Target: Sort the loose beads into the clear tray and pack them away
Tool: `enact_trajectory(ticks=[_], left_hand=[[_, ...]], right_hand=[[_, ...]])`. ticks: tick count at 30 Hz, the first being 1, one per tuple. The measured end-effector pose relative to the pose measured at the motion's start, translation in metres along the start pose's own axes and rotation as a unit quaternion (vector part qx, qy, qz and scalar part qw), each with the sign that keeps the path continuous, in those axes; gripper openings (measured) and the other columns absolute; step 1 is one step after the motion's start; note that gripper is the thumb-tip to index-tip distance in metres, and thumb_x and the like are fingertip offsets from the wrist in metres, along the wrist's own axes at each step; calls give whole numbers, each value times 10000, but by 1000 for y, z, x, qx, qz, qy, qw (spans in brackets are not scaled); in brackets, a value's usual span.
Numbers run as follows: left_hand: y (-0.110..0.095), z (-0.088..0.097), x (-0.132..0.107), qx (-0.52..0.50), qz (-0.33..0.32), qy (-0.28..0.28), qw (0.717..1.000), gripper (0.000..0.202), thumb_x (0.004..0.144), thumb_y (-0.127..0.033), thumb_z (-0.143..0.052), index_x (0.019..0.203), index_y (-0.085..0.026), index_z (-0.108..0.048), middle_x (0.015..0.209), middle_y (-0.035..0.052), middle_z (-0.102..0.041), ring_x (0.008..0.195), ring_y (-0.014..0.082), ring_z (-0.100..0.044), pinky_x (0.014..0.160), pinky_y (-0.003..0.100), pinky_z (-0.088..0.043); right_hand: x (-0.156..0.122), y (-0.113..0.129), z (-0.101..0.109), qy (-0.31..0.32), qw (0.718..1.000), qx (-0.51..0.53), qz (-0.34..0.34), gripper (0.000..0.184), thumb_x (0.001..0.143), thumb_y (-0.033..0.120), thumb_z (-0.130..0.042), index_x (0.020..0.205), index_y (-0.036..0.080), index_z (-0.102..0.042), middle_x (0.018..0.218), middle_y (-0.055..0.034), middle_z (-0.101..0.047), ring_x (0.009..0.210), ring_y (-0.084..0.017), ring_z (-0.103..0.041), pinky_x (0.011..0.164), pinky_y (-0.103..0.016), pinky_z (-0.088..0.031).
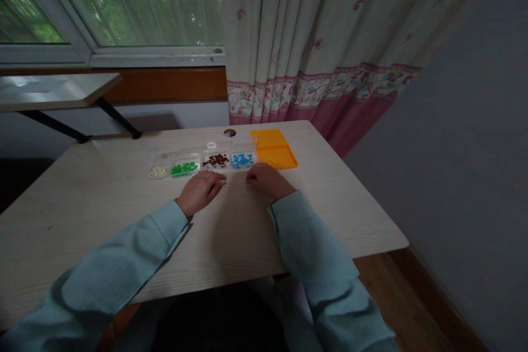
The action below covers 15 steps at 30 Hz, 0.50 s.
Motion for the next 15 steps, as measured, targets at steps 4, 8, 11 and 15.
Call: enact_trajectory(ticks=[4, 8, 11, 15], left_hand=[[0, 0, 1, -5, -4, 0, 1000, 287, 988, -320, -417, 1128, -189, -631, 1028, 74, -699, 993, 218, -607, 897, 354, -469], [0, -3, -1, -8, -4, -2, 1000, 281, 986, -311, -421, 1124, -192, -635, 1026, 73, -698, 989, 217, -605, 897, 357, -470], [-1, 1, -1, 1, -2, -16, 1000, 274, 981, -307, -431, 1119, -195, -640, 1007, 79, -687, 977, 218, -597, 885, 360, -466], [9, 23, 15, 30, 30, -73, 996, 254, 964, -298, -456, 1085, -202, -658, 994, 88, -659, 983, 235, -567, 861, 368, -452]], right_hand=[[-2, -33, 20, -91, 995, 7, -40, 199, 873, 200, -570, 926, 141, -753, 954, -86, -733, 924, -184, -627, 854, -269, -428], [-7, -61, 35, -167, 978, -33, -118, 272, 908, 245, -508, 922, 137, -758, 945, -102, -732, 923, -205, -618, 859, -306, -417], [-12, -74, 40, -197, 959, -77, -187, 299, 912, 267, -484, 957, 156, -758, 989, -117, -725, 968, -231, -599, 853, -336, -405], [-16, -78, 38, -188, 950, -102, -229, 317, 913, 286, -458, 969, 197, -757, 999, -114, -715, 955, -244, -585, 783, -345, -394]])
Point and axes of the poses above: each hand's wrist, its own x-axis towards the middle knuckle, its own z-axis out of the back of the hand, y = z × x, the point moved 7 cm from there along x, towards the middle knuckle
